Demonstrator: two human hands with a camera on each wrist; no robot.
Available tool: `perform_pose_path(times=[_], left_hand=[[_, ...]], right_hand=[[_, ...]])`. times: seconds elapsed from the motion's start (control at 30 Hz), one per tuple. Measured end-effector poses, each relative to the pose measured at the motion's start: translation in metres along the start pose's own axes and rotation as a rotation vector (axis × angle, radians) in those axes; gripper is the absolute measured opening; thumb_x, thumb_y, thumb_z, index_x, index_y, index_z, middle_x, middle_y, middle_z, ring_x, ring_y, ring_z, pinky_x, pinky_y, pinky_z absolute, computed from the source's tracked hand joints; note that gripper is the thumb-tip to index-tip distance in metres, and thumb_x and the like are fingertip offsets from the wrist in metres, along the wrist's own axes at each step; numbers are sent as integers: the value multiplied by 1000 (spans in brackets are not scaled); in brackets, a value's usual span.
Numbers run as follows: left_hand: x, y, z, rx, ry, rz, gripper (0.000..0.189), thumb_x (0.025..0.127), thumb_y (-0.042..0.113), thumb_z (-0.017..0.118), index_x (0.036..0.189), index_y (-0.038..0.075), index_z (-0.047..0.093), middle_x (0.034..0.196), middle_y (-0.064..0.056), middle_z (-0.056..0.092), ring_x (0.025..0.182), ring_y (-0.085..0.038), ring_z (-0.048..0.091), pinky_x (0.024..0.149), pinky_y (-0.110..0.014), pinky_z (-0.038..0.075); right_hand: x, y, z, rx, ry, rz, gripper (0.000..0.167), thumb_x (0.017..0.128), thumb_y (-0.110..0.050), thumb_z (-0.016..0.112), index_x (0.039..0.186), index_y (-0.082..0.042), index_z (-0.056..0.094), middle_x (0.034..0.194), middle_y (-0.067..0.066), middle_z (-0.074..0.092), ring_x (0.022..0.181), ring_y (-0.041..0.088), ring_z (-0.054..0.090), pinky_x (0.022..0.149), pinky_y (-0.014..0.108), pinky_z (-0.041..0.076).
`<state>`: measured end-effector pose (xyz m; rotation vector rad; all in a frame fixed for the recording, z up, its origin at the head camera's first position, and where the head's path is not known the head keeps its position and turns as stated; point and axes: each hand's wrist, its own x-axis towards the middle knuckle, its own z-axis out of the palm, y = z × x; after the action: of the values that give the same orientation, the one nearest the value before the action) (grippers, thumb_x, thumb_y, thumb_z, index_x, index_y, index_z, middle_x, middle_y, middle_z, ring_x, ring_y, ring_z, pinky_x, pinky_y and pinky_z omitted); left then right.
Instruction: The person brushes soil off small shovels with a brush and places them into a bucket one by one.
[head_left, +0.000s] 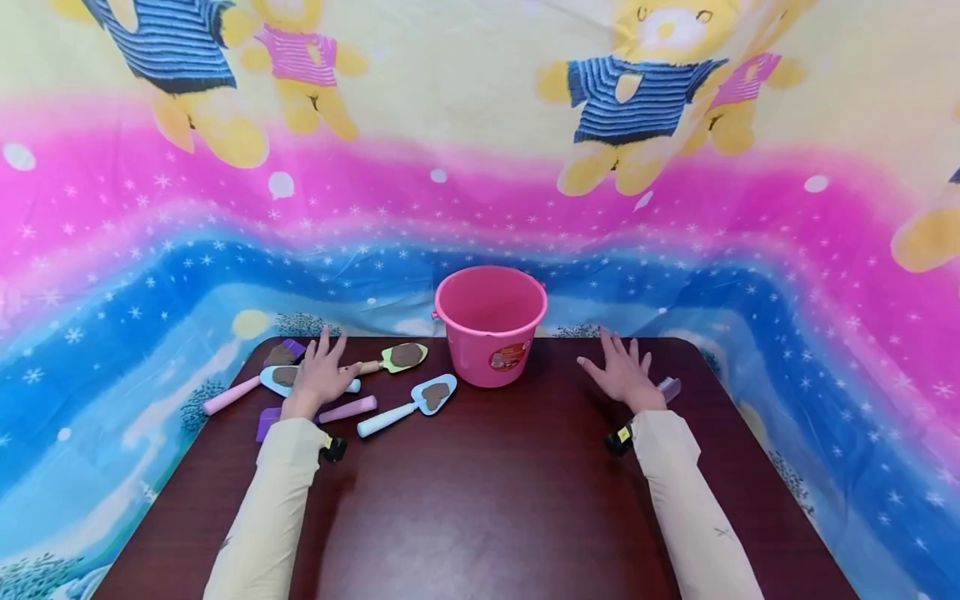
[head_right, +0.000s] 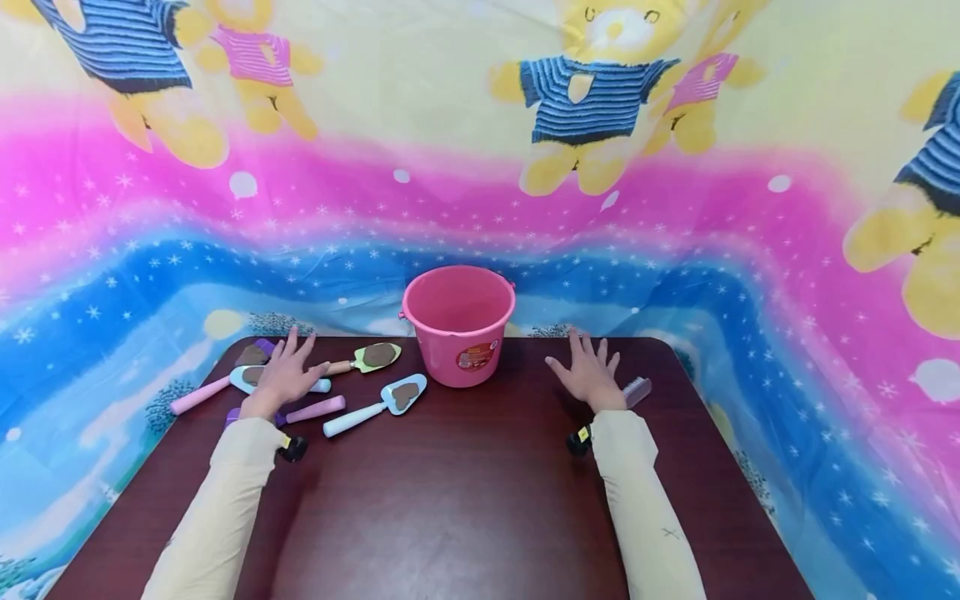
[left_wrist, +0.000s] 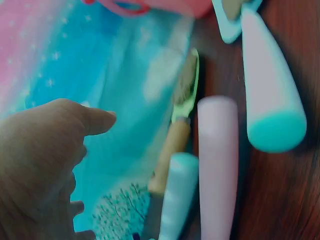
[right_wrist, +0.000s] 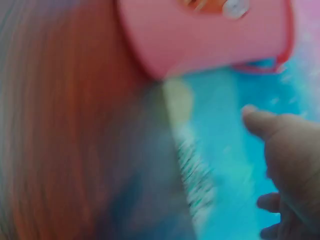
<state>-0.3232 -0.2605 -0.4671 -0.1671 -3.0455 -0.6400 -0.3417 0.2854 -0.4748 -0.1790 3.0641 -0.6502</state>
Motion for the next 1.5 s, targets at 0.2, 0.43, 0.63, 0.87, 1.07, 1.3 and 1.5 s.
perform_pose_path(times=[0.2,0.43,0.63,0.87,1.07,1.3,1.5], left_hand=[[-3,20,4,-238,44,209,48,103,20,56,141,-10,52,162,-35,16,147,-56,21,114,-68,24],[-23,42,14,-266,62,365,34,100,13,62,127,-7,65,140,-30,55,130,-48,53,110,-67,32],[-39,45,35,-198,1,398,36,97,9,67,127,-8,63,128,-24,65,120,-41,61,102,-59,46],[-41,45,55,-110,-12,409,39,93,8,70,128,-9,62,126,-22,65,121,-37,61,103,-53,47],[-33,47,67,-101,-63,376,38,92,7,71,126,-8,64,121,-20,67,111,-32,64,97,-50,51],[-31,49,76,-93,-37,340,33,87,0,74,119,-7,67,110,-17,68,98,-29,65,90,-47,53],[-30,50,80,-70,-27,293,37,85,-2,75,120,-9,66,111,-21,68,98,-30,65,90,-48,54]], right_hand=[[-16,-22,-13,46,98,-91,72,104,-43,52,153,7,35,157,32,34,143,53,32,115,67,24],[-38,-21,-29,72,226,-36,57,104,-32,52,148,3,45,134,29,59,116,46,60,91,63,49],[-60,4,-23,23,273,69,35,102,-26,54,108,7,62,95,23,67,78,36,65,65,52,53],[-75,28,-15,-130,76,296,51,103,-39,48,69,-1,56,64,17,56,58,35,57,51,47,47],[-70,41,-6,-162,-72,459,68,103,-53,41,88,10,60,82,27,62,75,43,62,65,52,50],[-66,54,9,-101,-84,491,64,101,-49,44,97,12,61,94,33,63,80,45,62,68,54,51],[-66,60,13,-57,-92,473,41,100,-31,45,84,4,59,84,25,60,75,40,59,67,51,48]])
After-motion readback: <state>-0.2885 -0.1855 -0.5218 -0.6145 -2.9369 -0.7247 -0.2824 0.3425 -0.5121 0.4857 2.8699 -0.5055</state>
